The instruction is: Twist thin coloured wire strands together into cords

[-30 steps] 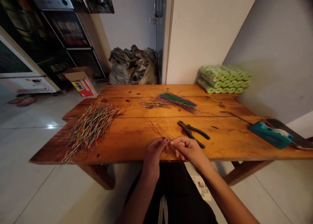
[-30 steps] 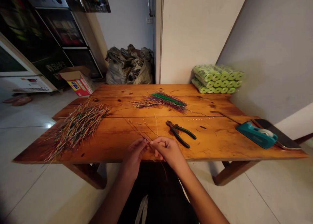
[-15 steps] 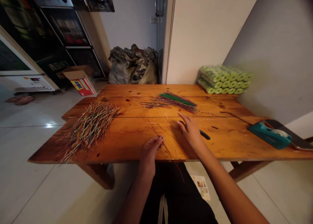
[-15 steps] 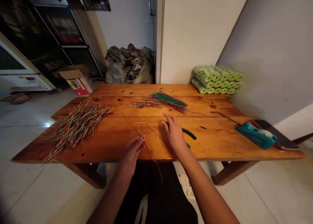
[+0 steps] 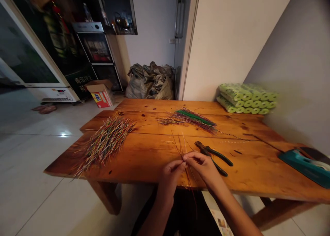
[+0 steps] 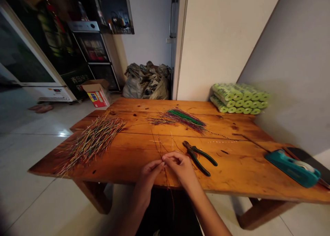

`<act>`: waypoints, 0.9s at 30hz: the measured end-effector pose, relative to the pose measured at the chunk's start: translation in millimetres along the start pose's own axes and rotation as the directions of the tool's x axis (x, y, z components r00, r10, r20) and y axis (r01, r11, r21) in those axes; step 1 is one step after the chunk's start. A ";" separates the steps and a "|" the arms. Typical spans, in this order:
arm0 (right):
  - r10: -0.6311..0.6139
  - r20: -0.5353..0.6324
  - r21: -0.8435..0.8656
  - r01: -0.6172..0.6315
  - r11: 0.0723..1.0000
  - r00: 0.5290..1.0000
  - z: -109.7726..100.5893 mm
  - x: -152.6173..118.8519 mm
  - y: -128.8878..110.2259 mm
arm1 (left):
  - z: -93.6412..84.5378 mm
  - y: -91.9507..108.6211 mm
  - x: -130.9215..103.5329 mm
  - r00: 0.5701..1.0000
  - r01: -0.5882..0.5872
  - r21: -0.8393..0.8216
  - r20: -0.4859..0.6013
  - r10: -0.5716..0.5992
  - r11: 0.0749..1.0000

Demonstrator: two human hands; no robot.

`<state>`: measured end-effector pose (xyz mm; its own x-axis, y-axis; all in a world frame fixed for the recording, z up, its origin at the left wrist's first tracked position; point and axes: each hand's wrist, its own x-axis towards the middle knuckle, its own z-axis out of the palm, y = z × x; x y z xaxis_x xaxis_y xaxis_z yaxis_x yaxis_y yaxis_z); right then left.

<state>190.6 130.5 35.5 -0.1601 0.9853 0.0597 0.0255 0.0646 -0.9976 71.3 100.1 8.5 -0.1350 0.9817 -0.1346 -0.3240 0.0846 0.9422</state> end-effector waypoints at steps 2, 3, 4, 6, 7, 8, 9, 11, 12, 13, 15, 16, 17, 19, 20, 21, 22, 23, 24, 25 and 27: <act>0.012 -0.037 0.031 -0.011 0.999 0.999 2.4 -1.9 -0.1 | 0.6 0.8 0.1 1.000 0.006 -0.018 0.011 -0.005 1.000; 0.012 -0.056 0.040 -0.010 0.999 0.998 3.9 -2.8 -0.2 | 0.8 1.3 -0.3 1.000 0.006 -0.030 0.022 -0.006 1.000; 0.011 -0.075 0.048 -0.008 0.999 0.997 5.3 -3.7 -0.1 | 1.1 1.9 -1.0 0.999 0.005 -0.044 0.032 -0.004 0.999; 0.016 -0.103 0.070 -0.009 0.998 0.995 7.5 -5.1 0.3 | 1.9 3.1 -3.1 0.999 -0.002 -0.071 0.034 0.004 0.997; 0.022 -0.111 0.085 -0.013 0.996 0.994 8.1 -5.7 0.6 | 2.5 3.7 -4.1 1.000 -0.004 -0.078 0.026 0.006 0.997; 0.028 -0.114 0.100 -0.017 0.995 0.993 8.5 -6.2 0.9 | 3.2 4.3 -5.1 1.000 -0.006 -0.079 0.019 0.008 0.997; 0.032 -0.115 0.113 -0.019 0.993 0.993 8.8 -6.7 1.3 | 3.7 4.9 -5.8 1.000 -0.009 -0.077 0.011 0.010 0.997; 0.032 -0.129 0.135 -0.014 0.991 0.991 9.5 -7.5 2.1 | 4.5 5.8 -6.4 1.000 -0.016 -0.066 0.000 0.016 0.998; 0.029 -0.141 0.144 -0.008 0.990 0.990 10.2 -7.9 2.5 | 4.7 6.1 -6.4 1.000 -0.015 -0.062 -0.003 0.015 0.998; 0.025 -0.153 0.149 -0.002 0.989 0.988 11.2 -8.3 2.9 | 4.7 6.2 -6.3 1.000 -0.013 -0.058 -0.003 0.013 0.998; 0.019 -0.169 0.157 0.008 0.987 0.985 14.1 -9.5 3.8 | 4.6 6.0 -6.2 1.000 -0.009 -0.055 -0.007 0.008 0.998; 0.015 -0.173 0.163 0.013 0.986 0.985 15.8 -10.2 4.2 | 4.5 5.8 -6.2 1.000 -0.005 -0.059 -0.010 0.005 0.998; 0.013 -0.175 0.172 0.017 0.985 0.985 17.4 -11.0 4.6 | 4.4 5.5 -6.4 1.000 -0.004 -0.065 -0.014 0.003 0.998; 0.013 -0.176 0.196 0.022 0.980 0.984 19.9 -12.7 5.4 | 4.4 4.8 -7.2 1.000 -0.005 -0.081 -0.020 0.004 0.997; 0.014 -0.178 0.205 0.024 0.979 0.984 20.7 -13.5 5.8 | 4.5 4.4 -7.6 1.000 -0.006 -0.088 -0.023 0.004 0.996; 0.016 -0.182 0.208 0.023 0.978 0.983 21.1 -14.1 6.2 | 4.7 3.9 -8.0 1.000 -0.006 -0.096 -0.026 0.003 0.995; 0.017 -0.187 0.208 0.023 0.978 0.982 21.1 -14.5 6.7 | 5.0 3.4 -8.5 1.000 -0.006 -0.103 -0.028 0.003 0.995; 0.018 -0.194 0.205 0.023 0.979 0.981 20.9 -14.8 7.3 | 5.4 2.9 -8.8 1.000 -0.005 -0.107 -0.028 0.002 0.994; 0.017 -0.201 0.200 0.024 0.979 0.979 20.6 -14.9 7.9 | 5.8 2.4 -9.0 1.000 -0.006 -0.107 -0.027 0.003 0.994; 0.015 -0.207 0.196 0.027 0.980 0.978 20.2 -14.9 8.7 | 6.2 1.9 -9.1 1.000 -0.010 -0.102 -0.028 0.007 0.995; 0.006 -0.220 0.186 0.036 0.982 0.975 19.5 -14.7 10.3 | 6.7 0.9 -8.7 0.999 -0.022 -0.075 -0.034 0.019 0.997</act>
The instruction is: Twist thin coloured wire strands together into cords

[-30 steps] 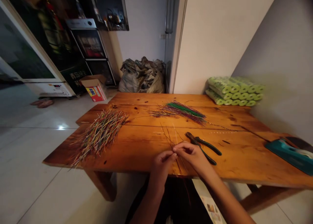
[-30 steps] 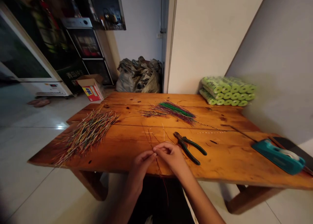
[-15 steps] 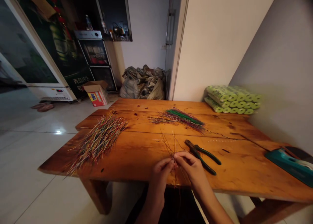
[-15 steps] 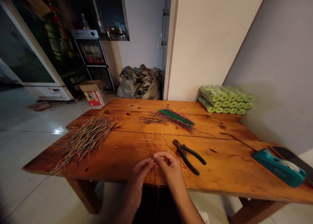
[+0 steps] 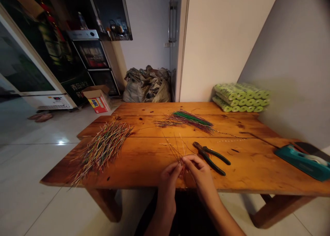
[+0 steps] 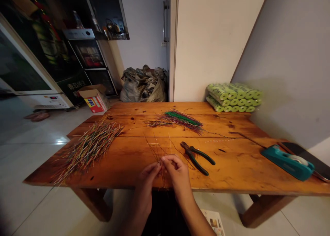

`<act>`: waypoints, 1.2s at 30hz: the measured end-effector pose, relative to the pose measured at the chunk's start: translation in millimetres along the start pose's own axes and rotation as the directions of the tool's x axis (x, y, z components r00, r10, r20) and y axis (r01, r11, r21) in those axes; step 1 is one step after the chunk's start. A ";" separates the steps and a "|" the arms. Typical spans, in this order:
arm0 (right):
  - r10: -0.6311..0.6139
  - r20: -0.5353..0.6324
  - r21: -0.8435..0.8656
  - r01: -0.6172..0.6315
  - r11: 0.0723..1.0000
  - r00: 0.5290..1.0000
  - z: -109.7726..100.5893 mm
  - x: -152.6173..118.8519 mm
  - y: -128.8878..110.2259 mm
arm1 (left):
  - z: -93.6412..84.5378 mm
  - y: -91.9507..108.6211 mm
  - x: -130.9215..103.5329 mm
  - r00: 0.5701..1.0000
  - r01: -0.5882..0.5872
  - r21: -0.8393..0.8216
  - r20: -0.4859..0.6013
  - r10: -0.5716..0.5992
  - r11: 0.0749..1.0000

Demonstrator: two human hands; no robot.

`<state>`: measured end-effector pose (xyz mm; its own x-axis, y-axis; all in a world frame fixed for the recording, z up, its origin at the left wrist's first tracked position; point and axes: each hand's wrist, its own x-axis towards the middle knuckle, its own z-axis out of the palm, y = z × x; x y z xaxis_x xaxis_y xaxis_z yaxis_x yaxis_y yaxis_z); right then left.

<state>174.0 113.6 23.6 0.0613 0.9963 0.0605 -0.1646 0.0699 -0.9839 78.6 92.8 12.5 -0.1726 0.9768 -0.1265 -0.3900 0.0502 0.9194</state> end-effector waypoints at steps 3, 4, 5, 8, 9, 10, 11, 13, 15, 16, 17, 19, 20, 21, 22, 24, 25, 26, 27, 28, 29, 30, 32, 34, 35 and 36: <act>-0.033 -0.031 -0.032 0.032 0.999 0.999 -1.0 0.1 1.4 | -0.4 -1.6 1.6 1.000 -0.007 0.037 -0.010 0.007 0.999; -0.043 -0.035 -0.045 0.041 0.998 0.998 -1.2 0.0 1.5 | -0.8 -2.0 2.2 1.000 -0.003 0.041 -0.006 0.004 0.999; -0.049 -0.032 -0.055 0.048 0.997 0.998 -1.5 0.1 1.3 | -1.4 -2.2 2.8 1.000 0.000 0.041 -0.001 0.000 0.999; -0.039 0.017 -0.052 0.040 0.998 0.999 -3.3 1.5 0.1 | -3.4 -1.5 3.7 1.000 -0.017 0.053 0.011 0.017 0.998; -0.020 0.041 -0.042 0.022 0.999 0.999 -4.2 2.6 -0.2 | -4.0 -1.0 3.8 1.000 -0.028 0.064 0.014 0.028 0.998; 0.003 0.069 -0.033 -0.001 0.999 0.998 -5.4 3.9 -0.6 | -4.6 -0.5 3.8 0.999 -0.039 0.074 0.017 0.038 0.997; 0.027 0.096 -0.026 -0.025 0.999 0.995 -6.7 5.5 -1.0 | -5.0 -0.3 3.9 0.999 -0.045 0.081 0.019 0.044 0.996; 0.071 0.142 -0.023 -0.069 0.997 0.987 -9.7 9.1 -2.2 | -5.8 -0.6 4.1 0.999 -0.043 0.089 0.026 0.041 0.995; 0.098 0.175 -0.033 -0.094 0.995 0.980 -12.9 12.7 -4.6 | -6.2 -1.7 4.3 0.999 -0.037 0.097 0.038 0.034 0.995; 0.109 0.191 -0.041 -0.103 0.994 0.976 -14.4 14.3 -6.2 | -6.2 -2.1 4.3 0.998 -0.038 0.105 0.043 0.034 0.994; 0.117 0.205 -0.050 -0.109 0.993 0.972 -15.7 15.7 -8.0 | -6.1 -2.2 4.0 0.998 -0.039 0.113 0.049 0.034 0.993; 0.122 0.222 -0.066 -0.110 0.992 0.967 -17.4 17.4 -11.4 | -5.3 -0.9 3.1 0.998 -0.037 0.116 0.054 0.031 0.993; 0.120 0.224 -0.072 -0.107 0.992 0.967 -17.6 17.7 -12.7 | -4.7 0.3 2.4 0.998 -0.030 0.117 0.053 0.024 0.993; 0.117 0.222 -0.075 -0.103 0.992 0.968 -17.6 17.5 -13.6 | -3.9 1.9 1.7 0.999 -0.021 0.116 0.050 0.015 0.993; 0.111 0.213 -0.076 -0.097 0.992 0.971 -17.2 17.1 -14.1 | -3.2 3.6 1.0 0.999 -0.012 0.115 0.044 0.007 0.993; 0.097 0.180 -0.074 -0.085 0.994 0.979 -16.0 15.3 -13.9 | -2.1 6.6 -0.1 1.000 -0.001 0.107 0.031 -0.002 0.994; 0.088 0.163 -0.074 -0.077 0.994 0.983 -15.4 14.3 -13.5 | -1.9 7.6 -0.5 1.000 0.004 0.100 0.029 -0.007 0.995; 0.078 0.147 -0.075 -0.067 0.995 0.986 -14.9 13.4 -13.0 | -2.0 8.1 -0.8 0.999 0.008 0.093 0.032 -0.011 0.996; 0.066 0.136 -0.080 -0.055 0.995 0.988 -14.6 12.7 -12.7 | -2.4 8.1 -0.9 0.999 0.012 0.088 0.039 -0.016 0.996; 0.052 0.133 -0.091 -0.040 0.995 0.990 -14.5 12.2 -12.6 | -3.1 7.9 -0.9 0.999 0.015 0.088 0.044 -0.019 0.996; 0.037 0.136 -0.107 -0.022 0.994 0.990 -14.5 11.9 -12.8 | -3.9 7.4 -0.7 0.999 0.017 0.091 0.047 -0.021 0.996; 0.023 0.145 -0.126 -0.004 0.992 0.989 -14.7 11.9 -13.2 | -4.8 6.7 -0.5 0.999 0.016 0.098 0.047 -0.021 0.995; -0.001 0.176 -0.169 0.031 0.985 0.984 -15.3 12.2 -14.3 | -6.4 5.6 0.0 0.999 0.013 0.115 0.051 -0.019 0.993; -0.021 0.197 -0.209 0.063 0.976 0.980 -15.8 12.6 -15.4 | -7.4 4.7 0.6 0.998 0.009 0.137 0.059 -0.017 0.991; -0.032 0.199 -0.228 0.078 0.970 0.979 -16.1 12.7 -15.7 | -7.7 4.2 1.0 0.998 0.007 0.147 0.064 -0.017 0.989; -0.044 0.199 -0.245 0.093 0.965 0.979 -16.4 12.8 -15.9 | -8.0 3.6 1.5 0.998 0.001 0.156 0.067 -0.012 0.988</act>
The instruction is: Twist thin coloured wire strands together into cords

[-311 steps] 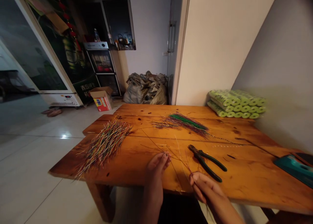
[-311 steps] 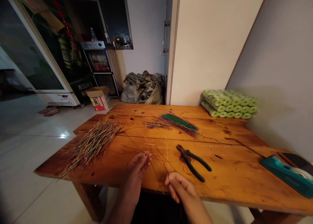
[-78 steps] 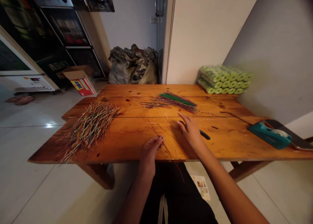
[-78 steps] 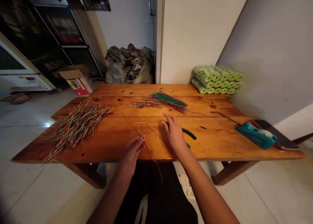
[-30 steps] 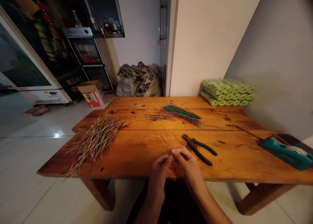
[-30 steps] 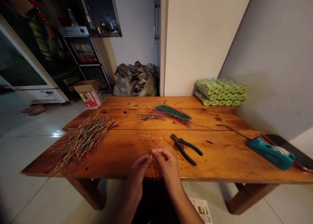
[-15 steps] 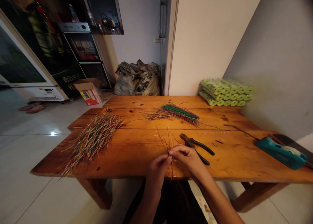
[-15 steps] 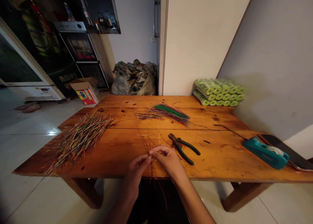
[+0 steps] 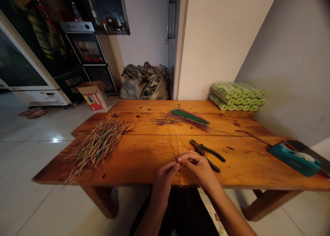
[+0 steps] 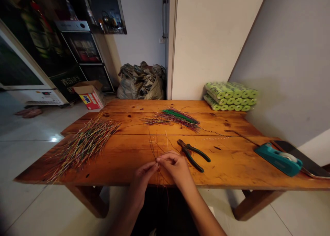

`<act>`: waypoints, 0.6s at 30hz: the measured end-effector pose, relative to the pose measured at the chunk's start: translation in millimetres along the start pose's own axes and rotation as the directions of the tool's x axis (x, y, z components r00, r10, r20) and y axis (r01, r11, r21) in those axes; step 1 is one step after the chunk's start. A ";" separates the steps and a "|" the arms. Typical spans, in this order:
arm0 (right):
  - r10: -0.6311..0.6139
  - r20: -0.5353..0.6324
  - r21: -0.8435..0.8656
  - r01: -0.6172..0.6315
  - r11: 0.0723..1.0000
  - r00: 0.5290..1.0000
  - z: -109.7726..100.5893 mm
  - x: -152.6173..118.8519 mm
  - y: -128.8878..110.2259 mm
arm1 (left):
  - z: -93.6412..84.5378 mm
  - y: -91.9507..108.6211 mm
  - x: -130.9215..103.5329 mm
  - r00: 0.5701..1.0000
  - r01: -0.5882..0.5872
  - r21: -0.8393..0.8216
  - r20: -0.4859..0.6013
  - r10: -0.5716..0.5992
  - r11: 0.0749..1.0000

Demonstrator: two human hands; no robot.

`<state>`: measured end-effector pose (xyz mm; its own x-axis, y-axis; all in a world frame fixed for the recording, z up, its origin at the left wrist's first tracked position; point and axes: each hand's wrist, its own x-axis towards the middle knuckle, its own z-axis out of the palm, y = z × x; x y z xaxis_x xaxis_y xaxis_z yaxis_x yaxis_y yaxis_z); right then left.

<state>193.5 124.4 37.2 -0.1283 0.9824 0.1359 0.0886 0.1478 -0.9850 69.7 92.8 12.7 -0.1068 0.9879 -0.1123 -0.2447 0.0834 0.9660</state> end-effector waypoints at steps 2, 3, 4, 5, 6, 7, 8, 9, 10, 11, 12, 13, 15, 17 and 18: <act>-0.013 -0.001 -0.027 0.012 1.000 1.000 -0.8 -0.1 0.0 | -0.2 -1.9 1.2 1.000 -0.017 0.016 -0.003 0.017 1.000; -0.013 0.009 -0.031 0.013 0.999 1.000 -1.3 -0.2 0.1 | -0.4 -3.1 2.0 1.000 -0.025 0.025 -0.006 0.026 0.999; -0.010 0.022 -0.030 0.010 0.999 1.000 -2.0 -0.1 0.1 | -0.7 -4.5 2.7 0.999 -0.032 0.035 -0.007 0.032 0.999; -0.004 0.037 -0.024 0.005 1.000 0.999 -2.7 0.0 0.1 | -1.0 -5.8 3.4 0.999 -0.037 0.047 -0.007 0.038 0.998; 0.005 0.052 -0.014 -0.004 1.000 0.999 -3.6 0.2 0.1 | -1.4 -6.9 4.0 0.999 -0.041 0.059 -0.004 0.042 0.997; 0.021 0.068 0.000 -0.021 1.000 0.997 -4.5 0.5 0.2 | -1.9 -7.7 4.4 0.999 -0.043 0.074 0.003 0.043 0.996; 0.040 0.084 0.018 -0.042 0.999 0.996 -5.3 0.8 0.4 | -2.3 -8.0 4.6 0.999 -0.045 0.089 0.011 0.045 0.995; 0.062 0.098 0.037 -0.066 0.997 0.993 -6.1 0.9 0.8 | -2.6 -7.8 4.6 0.999 -0.049 0.104 0.018 0.047 0.993; 0.083 0.112 0.056 -0.090 0.994 0.990 -6.8 1.0 1.3 | -2.7 -7.0 4.4 0.998 -0.054 0.121 0.026 0.051 0.991; 0.101 0.123 0.073 -0.111 0.991 0.987 -7.4 0.8 2.1 | -2.7 -5.7 3.9 0.998 -0.063 0.140 0.035 0.059 0.988; 0.113 0.131 0.083 -0.125 0.989 0.985 -7.9 0.3 3.1 | -2.5 -4.0 3.1 0.996 -0.079 0.164 0.043 0.073 0.983; 0.120 0.136 0.092 -0.133 0.987 0.983 -8.4 -0.4 4.1 | -2.1 -2.0 2.1 0.994 -0.103 0.192 0.050 0.095 0.976; 0.136 0.157 0.123 -0.156 0.980 0.978 -9.8 -2.7 6.0 | -1.0 1.8 -0.1 0.987 -0.157 0.253 0.070 0.144 0.955; 0.162 0.191 0.181 -0.197 0.964 0.968 -12.4 -5.8 6.5 | 0.2 4.7 -2.5 0.982 -0.183 0.296 0.089 0.164 0.937; 0.170 0.212 0.206 -0.214 0.955 0.962 -14.1 -7.7 6.0 | 0.6 5.6 -3.7 0.983 -0.176 0.300 0.102 0.152 0.937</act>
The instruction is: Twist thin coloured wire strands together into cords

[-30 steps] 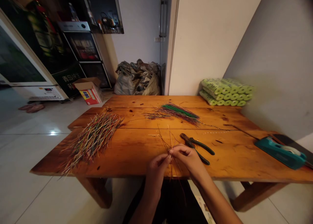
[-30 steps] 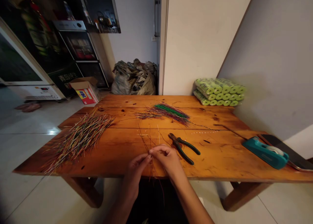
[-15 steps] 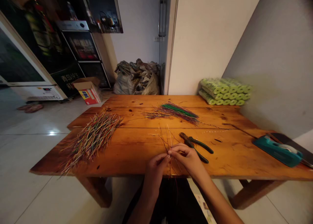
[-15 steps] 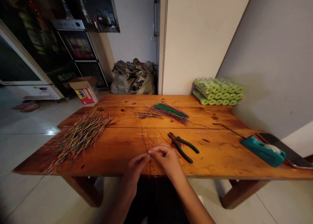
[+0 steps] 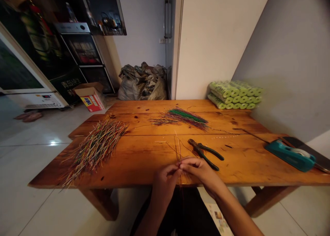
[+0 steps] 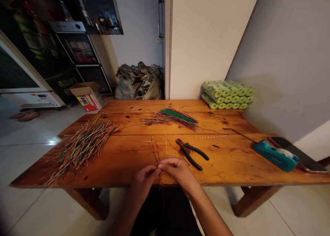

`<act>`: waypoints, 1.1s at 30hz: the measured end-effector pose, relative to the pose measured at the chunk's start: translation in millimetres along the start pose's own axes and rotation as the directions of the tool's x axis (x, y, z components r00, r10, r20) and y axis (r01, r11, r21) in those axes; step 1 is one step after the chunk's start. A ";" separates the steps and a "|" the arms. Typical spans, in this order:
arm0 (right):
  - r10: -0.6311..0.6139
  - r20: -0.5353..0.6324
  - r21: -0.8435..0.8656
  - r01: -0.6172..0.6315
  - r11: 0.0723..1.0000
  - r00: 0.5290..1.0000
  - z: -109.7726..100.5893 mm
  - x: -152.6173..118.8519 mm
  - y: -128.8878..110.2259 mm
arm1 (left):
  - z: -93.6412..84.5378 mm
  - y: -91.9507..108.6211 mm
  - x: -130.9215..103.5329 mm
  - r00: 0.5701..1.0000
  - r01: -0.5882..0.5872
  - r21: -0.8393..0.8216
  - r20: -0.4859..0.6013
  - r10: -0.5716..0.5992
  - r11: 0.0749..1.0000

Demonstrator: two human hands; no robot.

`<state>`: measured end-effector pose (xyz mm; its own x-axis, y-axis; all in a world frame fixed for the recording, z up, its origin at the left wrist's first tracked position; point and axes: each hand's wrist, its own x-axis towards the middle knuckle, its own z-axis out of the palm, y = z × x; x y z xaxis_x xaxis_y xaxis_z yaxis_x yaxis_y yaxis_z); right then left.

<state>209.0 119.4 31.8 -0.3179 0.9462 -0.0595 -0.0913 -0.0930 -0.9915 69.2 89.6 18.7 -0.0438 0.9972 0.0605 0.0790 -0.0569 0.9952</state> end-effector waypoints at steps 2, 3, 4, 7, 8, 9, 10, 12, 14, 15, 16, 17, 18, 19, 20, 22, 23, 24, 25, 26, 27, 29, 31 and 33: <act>0.007 0.036 0.023 -0.007 1.000 0.999 -2.6 -5.7 -2.0 | -0.1 1.6 -2.5 0.998 0.050 -0.030 0.046 -0.048 0.998; 0.004 0.048 0.021 -0.005 1.000 0.999 -3.7 -9.2 -3.2 | -0.5 2.1 -4.1 0.993 0.091 -0.058 0.082 -0.086 0.994; 0.008 0.055 0.022 -0.009 1.000 0.998 -4.5 -13.2 -4.0 | -1.1 2.4 -6.0 0.982 0.144 -0.091 0.133 -0.132 0.985; 0.053 0.059 0.087 -0.058 0.995 0.997 -4.0 -26.9 -3.0 | -4.6 2.3 -13.3 0.912 0.321 -0.154 0.314 -0.262 0.934; 0.067 0.070 0.118 -0.075 0.990 0.995 -2.7 -31.7 -1.4 | -6.1 1.9 -16.1 0.882 0.369 -0.156 0.371 -0.291 0.916; 0.078 0.086 0.146 -0.090 0.985 0.993 -1.0 -36.3 0.5 | -7.5 1.2 -19.0 0.855 0.404 -0.156 0.414 -0.311 0.902; 0.087 0.103 0.168 -0.103 0.980 0.991 0.9 -40.7 2.6 | -8.8 0.2 -21.9 0.836 0.426 -0.151 0.443 -0.324 0.892; 0.114 0.108 0.186 -0.133 0.974 0.988 5.3 -48.4 6.9 | -11.1 -2.6 -27.2 0.817 0.450 -0.142 0.463 -0.343 0.882; 0.149 0.062 0.195 -0.158 0.968 0.987 9.5 -54.7 11.2 | -12.9 -6.6 -31.7 0.850 0.439 -0.152 0.391 -0.354 0.886; 0.164 0.040 0.206 -0.169 0.964 0.986 11.4 -57.4 13.8 | -13.8 -9.1 -33.5 0.873 0.422 -0.156 0.336 -0.354 0.893; 0.178 0.029 0.220 -0.180 0.959 0.984 13.3 -59.8 16.8 | -14.7 -11.9 -35.0 0.895 0.397 -0.157 0.283 -0.344 0.904; 0.189 0.037 0.233 -0.192 0.953 0.981 15.2 -61.9 20.4 | -15.5 -15.0 -36.2 0.917 0.363 -0.151 0.235 -0.324 0.919; 0.195 0.059 0.243 -0.203 0.948 0.979 17.3 -63.7 24.6 | -16.3 -18.4 -37.1 0.936 0.323 -0.136 0.190 -0.295 0.937; 0.194 0.093 0.234 -0.211 0.949 0.977 19.5 -65.3 29.4 | -17.1 -22.1 -37.7 0.953 0.282 -0.114 0.152 -0.264 0.953; 0.189 0.123 0.200 -0.211 0.957 0.974 21.8 -66.5 34.6 | -17.7 -25.7 -38.0 0.965 0.246 -0.089 0.118 -0.235 0.965; 0.178 0.133 0.088 -0.191 0.978 0.975 26.4 -68.1 45.4 | -18.9 -31.5 -37.9 0.978 0.203 -0.061 0.050 -0.200 0.977; 0.174 0.118 0.038 -0.180 0.983 0.978 28.5 -68.5 50.3 | -19.6 -32.9 -37.7 0.980 0.199 -0.064 0.041 -0.196 0.978; 0.171 0.099 0.011 -0.173 0.985 0.980 30.6 -68.7 54.4 | -20.5 -33.1 -37.4 0.978 0.204 -0.081 0.056 -0.199 0.976; 0.173 0.089 0.017 -0.176 0.984 0.981 32.4 -68.5 57.3 | -21.6 -32.0 -37.2 0.975 0.212 -0.110 0.087 -0.203 0.971; 0.181 0.092 0.056 -0.187 0.981 0.979 34.2 -67.9 58.7 | -23.1 -29.8 -37.0 0.971 0.220 -0.143 0.122 -0.204 0.965; 0.191 0.112 0.101 -0.203 0.974 0.975 35.9 -66.7 58.5 | -24.9 -26.8 -36.8 0.967 0.232 -0.172 0.150 -0.207 0.957; 0.200 0.163 0.114 -0.220 0.969 0.966 38.9 -60.5 53.1 | -30.0 -20.8 -36.7 0.963 0.255 -0.214 0.144 -0.228 0.943; 0.123 0.172 -0.054 -0.115 0.992 0.977 41.0 -47.0 43.4 | -37.1 -17.9 -36.1 0.964 0.258 -0.272 0.008 -0.266 0.927; -0.071 0.150 -0.376 0.123 0.919 0.986 42.3 -24.9 34.0 | -46.2 -19.6 -34.4 0.934 0.225 -0.366 -0.182 -0.306 0.903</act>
<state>173.9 79.6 4.4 -0.4483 0.8934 0.0291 0.2315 0.1475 -0.9616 23.2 54.2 0.7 -0.2465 0.9404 -0.2344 -0.3030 0.1550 0.9403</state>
